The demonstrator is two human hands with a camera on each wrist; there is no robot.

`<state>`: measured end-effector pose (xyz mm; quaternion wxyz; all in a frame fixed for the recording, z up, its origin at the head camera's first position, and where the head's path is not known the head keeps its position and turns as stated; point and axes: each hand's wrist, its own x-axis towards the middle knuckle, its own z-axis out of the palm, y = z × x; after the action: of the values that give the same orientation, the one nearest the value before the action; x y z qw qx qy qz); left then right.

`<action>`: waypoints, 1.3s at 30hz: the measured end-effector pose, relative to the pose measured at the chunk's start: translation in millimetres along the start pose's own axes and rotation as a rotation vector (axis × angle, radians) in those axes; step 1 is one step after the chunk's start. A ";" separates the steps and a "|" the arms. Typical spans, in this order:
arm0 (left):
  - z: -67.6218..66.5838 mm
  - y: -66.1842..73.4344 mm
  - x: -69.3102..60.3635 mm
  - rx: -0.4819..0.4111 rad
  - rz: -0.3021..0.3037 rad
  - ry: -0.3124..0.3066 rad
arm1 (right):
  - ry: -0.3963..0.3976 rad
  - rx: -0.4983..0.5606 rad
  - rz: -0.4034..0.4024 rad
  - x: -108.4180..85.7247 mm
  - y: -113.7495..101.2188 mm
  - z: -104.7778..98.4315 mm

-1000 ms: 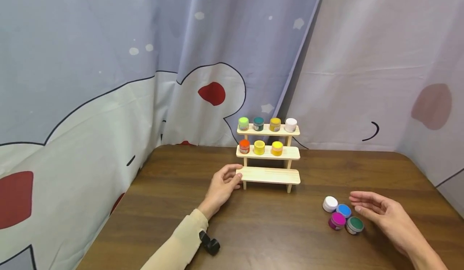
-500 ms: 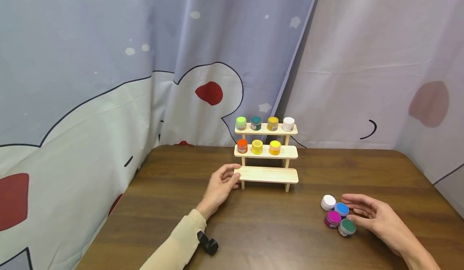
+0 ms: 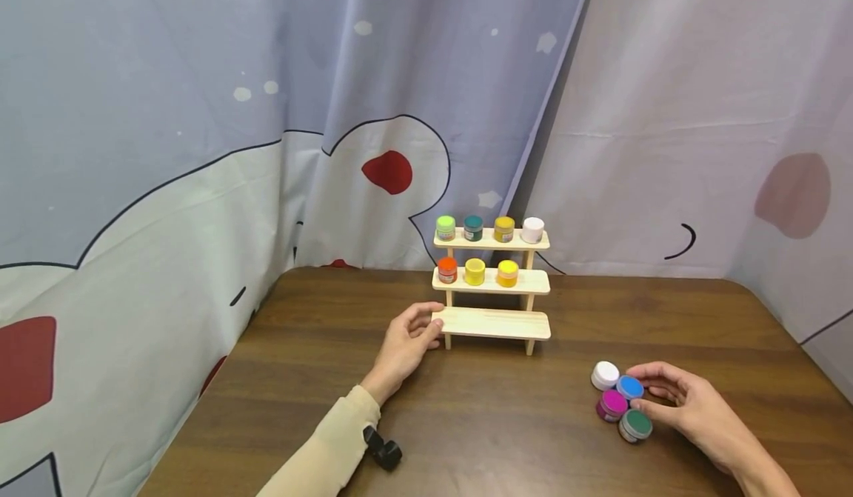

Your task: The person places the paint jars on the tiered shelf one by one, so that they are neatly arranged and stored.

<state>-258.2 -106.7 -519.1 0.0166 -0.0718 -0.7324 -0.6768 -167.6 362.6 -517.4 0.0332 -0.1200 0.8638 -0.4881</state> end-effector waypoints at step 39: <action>-0.5 0.2 -1.5 -0.009 0.033 -0.007 | 0.115 -0.115 -0.033 17.4 -35.0 -43.5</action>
<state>-256.8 -107.3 -519.0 0.0248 -0.0866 -0.7282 -0.6794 -185.9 377.4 -463.9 -0.0314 -0.1079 0.8888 -0.4444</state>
